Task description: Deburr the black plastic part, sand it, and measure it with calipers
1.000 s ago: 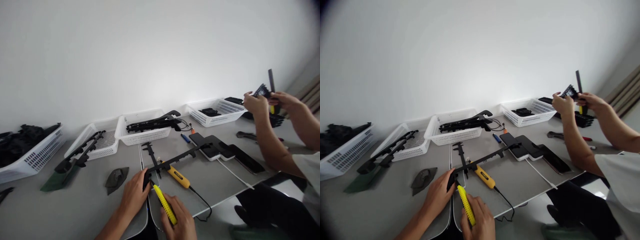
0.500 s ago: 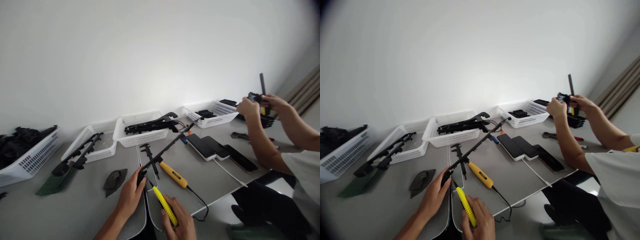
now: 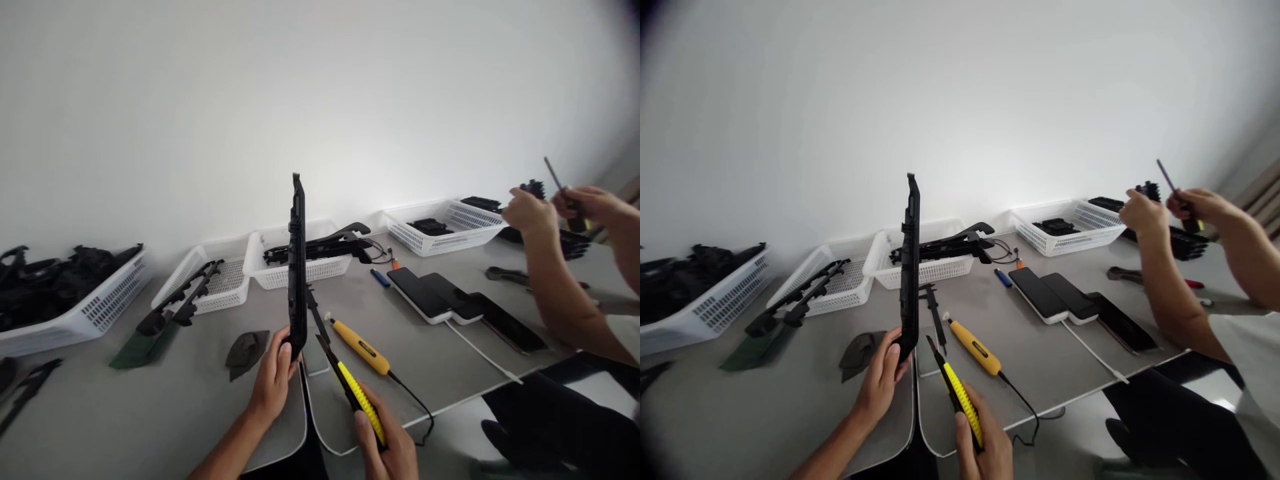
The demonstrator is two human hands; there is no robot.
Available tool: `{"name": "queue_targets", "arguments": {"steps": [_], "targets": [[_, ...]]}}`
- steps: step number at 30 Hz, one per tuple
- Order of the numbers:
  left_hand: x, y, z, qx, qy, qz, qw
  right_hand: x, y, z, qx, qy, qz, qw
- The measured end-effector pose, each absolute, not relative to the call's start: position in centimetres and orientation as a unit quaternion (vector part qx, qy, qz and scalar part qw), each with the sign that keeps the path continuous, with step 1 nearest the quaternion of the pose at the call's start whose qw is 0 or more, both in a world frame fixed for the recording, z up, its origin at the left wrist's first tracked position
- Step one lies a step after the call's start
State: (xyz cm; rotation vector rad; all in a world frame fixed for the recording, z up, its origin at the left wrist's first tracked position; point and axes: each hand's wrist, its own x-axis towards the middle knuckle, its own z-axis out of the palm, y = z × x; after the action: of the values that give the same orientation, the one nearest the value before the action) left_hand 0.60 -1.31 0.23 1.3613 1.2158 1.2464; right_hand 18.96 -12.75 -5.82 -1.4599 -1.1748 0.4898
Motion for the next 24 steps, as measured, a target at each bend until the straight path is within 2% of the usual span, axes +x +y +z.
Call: {"name": "queue_targets", "arguments": {"steps": [9,16,24], "targets": [[0.8,0.0,-0.2,0.494,0.479,0.486,0.539,18.9,-12.4,-5.7,-0.605,-0.512,0.222,0.568],[0.7,0.1,0.1,0.453,0.492,0.494,0.556,20.1,-12.1,-5.9,-0.578,-0.576,0.218,0.536],[0.4,0.1,0.6,0.427,0.436,0.495,0.619,20.0,-11.5,-3.6,-0.615,-0.486,0.296,0.546]]}}
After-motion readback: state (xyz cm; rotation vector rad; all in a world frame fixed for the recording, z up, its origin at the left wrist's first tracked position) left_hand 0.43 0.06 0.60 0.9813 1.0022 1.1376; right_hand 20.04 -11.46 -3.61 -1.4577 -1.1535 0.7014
